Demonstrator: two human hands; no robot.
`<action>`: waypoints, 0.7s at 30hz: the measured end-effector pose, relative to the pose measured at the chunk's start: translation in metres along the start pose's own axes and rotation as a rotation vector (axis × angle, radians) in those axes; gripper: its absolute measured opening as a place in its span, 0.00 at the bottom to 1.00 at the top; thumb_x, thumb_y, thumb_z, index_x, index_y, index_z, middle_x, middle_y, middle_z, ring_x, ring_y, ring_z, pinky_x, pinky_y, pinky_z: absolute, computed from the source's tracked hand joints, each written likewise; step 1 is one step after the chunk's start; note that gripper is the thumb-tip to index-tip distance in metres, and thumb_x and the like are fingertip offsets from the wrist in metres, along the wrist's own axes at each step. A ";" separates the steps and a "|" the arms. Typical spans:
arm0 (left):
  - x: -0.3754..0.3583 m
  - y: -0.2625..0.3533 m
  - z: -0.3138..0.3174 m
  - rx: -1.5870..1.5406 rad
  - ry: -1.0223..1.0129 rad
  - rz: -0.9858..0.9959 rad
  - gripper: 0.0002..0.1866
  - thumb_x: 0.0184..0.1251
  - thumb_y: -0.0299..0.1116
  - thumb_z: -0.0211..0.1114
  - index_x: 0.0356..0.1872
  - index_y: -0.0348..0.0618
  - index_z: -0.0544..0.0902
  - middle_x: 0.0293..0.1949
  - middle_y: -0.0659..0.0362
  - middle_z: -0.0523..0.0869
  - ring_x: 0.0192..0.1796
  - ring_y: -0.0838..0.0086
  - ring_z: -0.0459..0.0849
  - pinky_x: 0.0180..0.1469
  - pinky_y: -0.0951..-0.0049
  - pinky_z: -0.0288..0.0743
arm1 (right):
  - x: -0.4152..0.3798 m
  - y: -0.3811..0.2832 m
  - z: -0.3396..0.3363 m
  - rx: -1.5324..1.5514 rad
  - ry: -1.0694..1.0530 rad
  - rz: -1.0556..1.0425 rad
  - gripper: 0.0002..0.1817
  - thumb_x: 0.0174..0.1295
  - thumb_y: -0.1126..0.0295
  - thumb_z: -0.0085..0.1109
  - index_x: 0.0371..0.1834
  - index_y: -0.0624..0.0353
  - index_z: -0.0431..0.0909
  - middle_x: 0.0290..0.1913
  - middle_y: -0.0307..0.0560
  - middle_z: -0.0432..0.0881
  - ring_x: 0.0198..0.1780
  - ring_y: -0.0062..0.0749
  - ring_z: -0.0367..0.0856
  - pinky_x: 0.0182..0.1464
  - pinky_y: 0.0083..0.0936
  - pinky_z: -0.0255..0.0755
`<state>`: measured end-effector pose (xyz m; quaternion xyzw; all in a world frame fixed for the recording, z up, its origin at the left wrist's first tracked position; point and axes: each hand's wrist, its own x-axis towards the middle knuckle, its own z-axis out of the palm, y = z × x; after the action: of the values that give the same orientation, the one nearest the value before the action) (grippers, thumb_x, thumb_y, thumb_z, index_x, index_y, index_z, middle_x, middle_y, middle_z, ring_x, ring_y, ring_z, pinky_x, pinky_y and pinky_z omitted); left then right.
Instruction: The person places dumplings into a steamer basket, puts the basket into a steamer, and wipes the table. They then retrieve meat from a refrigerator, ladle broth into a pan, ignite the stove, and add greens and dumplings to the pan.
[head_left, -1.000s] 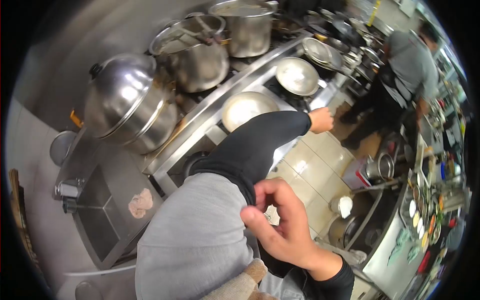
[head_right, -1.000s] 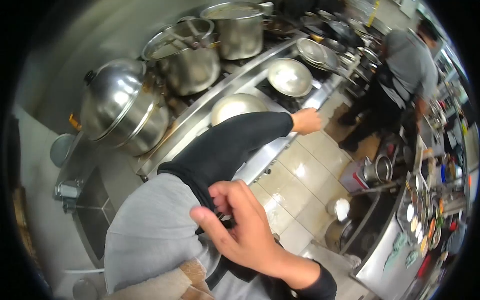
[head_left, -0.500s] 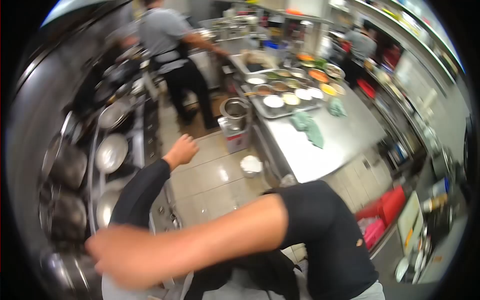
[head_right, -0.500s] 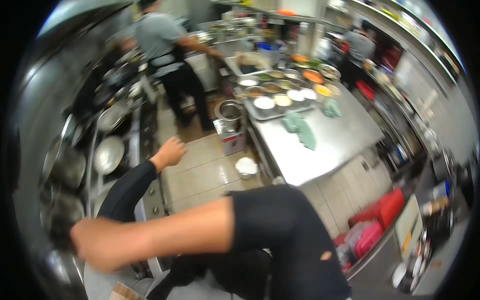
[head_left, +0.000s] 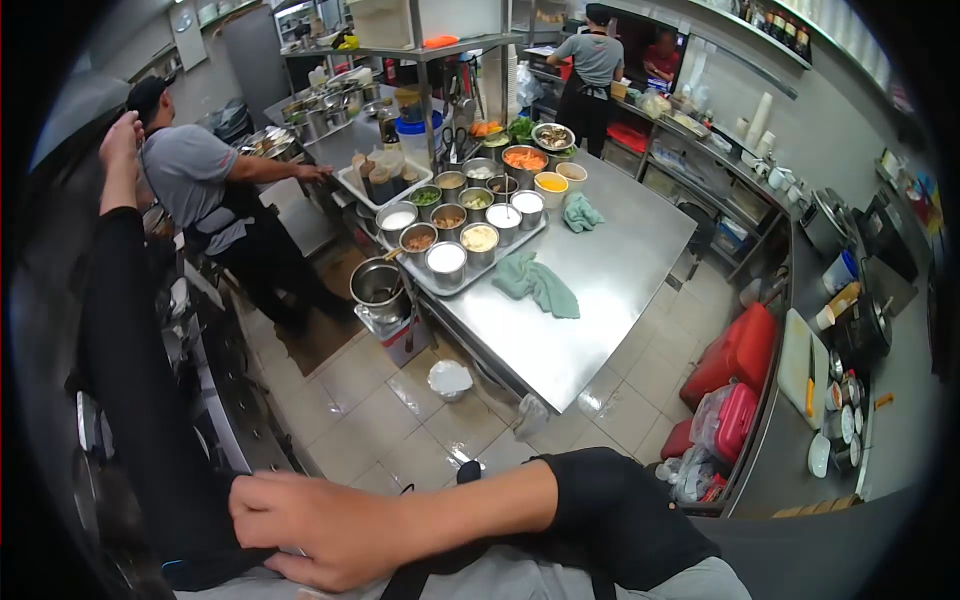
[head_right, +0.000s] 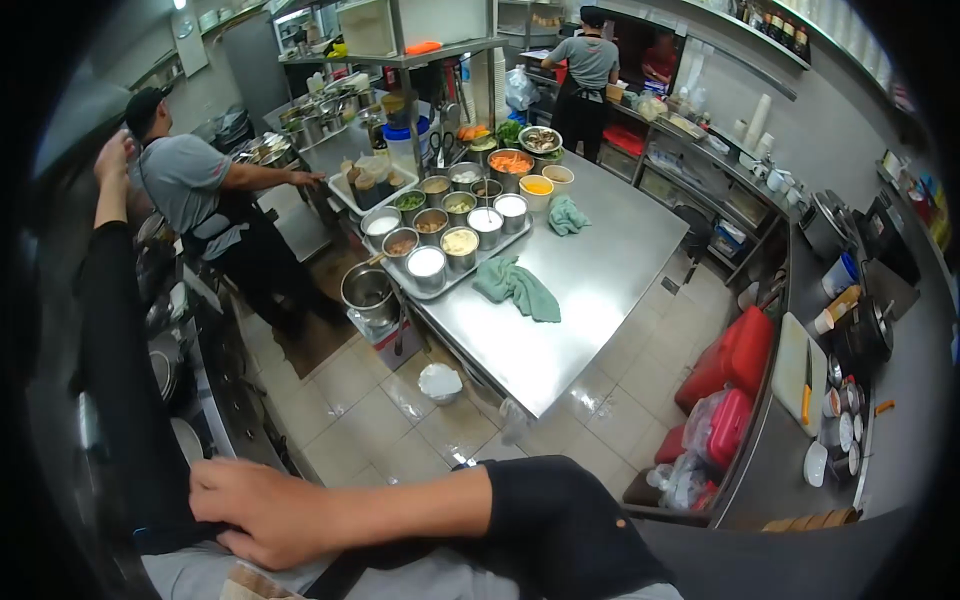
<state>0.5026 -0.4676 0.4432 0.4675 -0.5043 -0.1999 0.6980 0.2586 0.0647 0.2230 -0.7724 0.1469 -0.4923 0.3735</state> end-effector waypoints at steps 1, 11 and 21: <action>0.004 0.007 0.012 -0.058 -0.002 -0.010 0.11 0.62 0.40 0.70 0.38 0.45 0.85 0.32 0.63 0.87 0.31 0.81 0.84 0.31 0.81 0.70 | 0.012 0.012 -0.007 0.200 0.064 -0.011 0.09 0.58 0.77 0.58 0.41 0.63 0.71 0.39 0.51 0.74 0.45 0.42 0.78 0.46 0.36 0.73; -0.136 -0.040 0.171 0.847 -0.289 1.043 0.13 0.60 0.36 0.64 0.44 0.43 0.84 0.41 0.51 0.87 0.43 0.58 0.87 0.43 0.58 0.79 | 0.007 0.060 -0.016 0.219 -0.064 -0.110 0.15 0.55 0.71 0.61 0.40 0.63 0.66 0.34 0.56 0.69 0.35 0.51 0.71 0.36 0.35 0.64; -0.601 -0.225 0.136 0.904 -2.002 0.660 0.10 0.59 0.34 0.67 0.37 0.39 0.83 0.41 0.51 0.86 0.43 0.67 0.86 0.43 0.64 0.78 | 0.109 -0.002 -0.078 -0.222 -0.472 0.506 0.16 0.56 0.65 0.63 0.36 0.71 0.79 0.32 0.62 0.84 0.37 0.61 0.85 0.41 0.43 0.80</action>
<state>0.1776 -0.1861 -0.0524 0.1518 -0.9571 -0.0900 -0.2297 0.2418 -0.0321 0.3137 -0.8397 0.2959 -0.1736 0.4210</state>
